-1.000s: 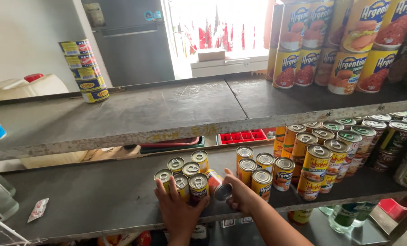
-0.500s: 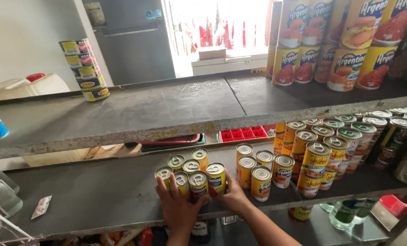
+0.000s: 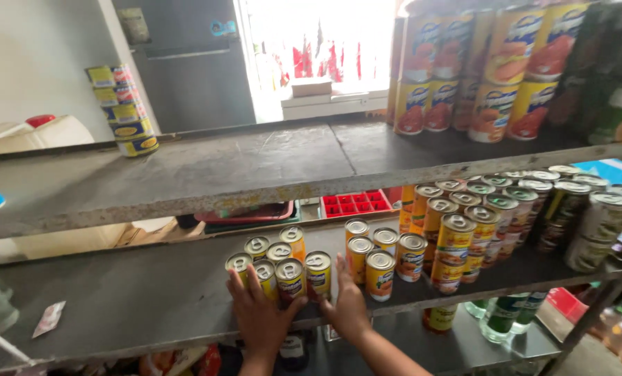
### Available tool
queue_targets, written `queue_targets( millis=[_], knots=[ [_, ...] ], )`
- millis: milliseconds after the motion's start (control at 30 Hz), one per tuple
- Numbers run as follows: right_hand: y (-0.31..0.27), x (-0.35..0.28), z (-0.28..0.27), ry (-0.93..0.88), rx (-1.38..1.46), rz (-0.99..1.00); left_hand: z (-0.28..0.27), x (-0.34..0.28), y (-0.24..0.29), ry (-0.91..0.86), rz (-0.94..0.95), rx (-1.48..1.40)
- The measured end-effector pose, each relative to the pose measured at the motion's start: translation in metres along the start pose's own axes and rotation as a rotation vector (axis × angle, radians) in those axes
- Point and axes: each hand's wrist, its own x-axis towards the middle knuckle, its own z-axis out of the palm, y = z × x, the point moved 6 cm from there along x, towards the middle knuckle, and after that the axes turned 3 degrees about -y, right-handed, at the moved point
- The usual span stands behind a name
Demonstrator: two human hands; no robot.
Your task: The person is organizing and restocking various canned goods on metal shelves.
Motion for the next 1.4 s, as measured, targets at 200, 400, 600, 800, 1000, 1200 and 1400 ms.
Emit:
queue_targets(
  millis=[200, 400, 600, 800, 1000, 1200, 1400],
  knots=[
    [-0.063, -0.011, -0.086, 0.028, 0.002, -0.049, 0.007, -0.032, 0.026, 0.130, 0.213, -0.101],
    [-0.099, 0.043, -0.188, 0.243, -0.040, -0.215, -0.007, -0.012, 0.158, 0.458, 0.605, -0.269],
    [-0.126, 0.122, -0.283, 0.418, 0.013, -0.346, -0.057, 0.074, 0.275, 0.232, 0.763, -0.366],
    [-0.109, 0.204, -0.332, 0.536, -0.154, -0.302, -0.065, 0.168, 0.345, 0.065, 0.718, -0.385],
    [-0.046, 0.260, -0.334, 0.560, -0.220, -0.150, -0.007, 0.253, 0.358, -0.096, 0.390, -0.327],
    [-0.051, 0.267, -0.320, 0.535, -0.377, -0.256, 0.048, 0.292, 0.360, -0.291, 0.106, -0.283],
    [-0.053, 0.272, -0.310, 0.293, -0.340, -0.085, 0.110, 0.318, 0.348, -0.498, -0.004, -0.492]
  ],
)
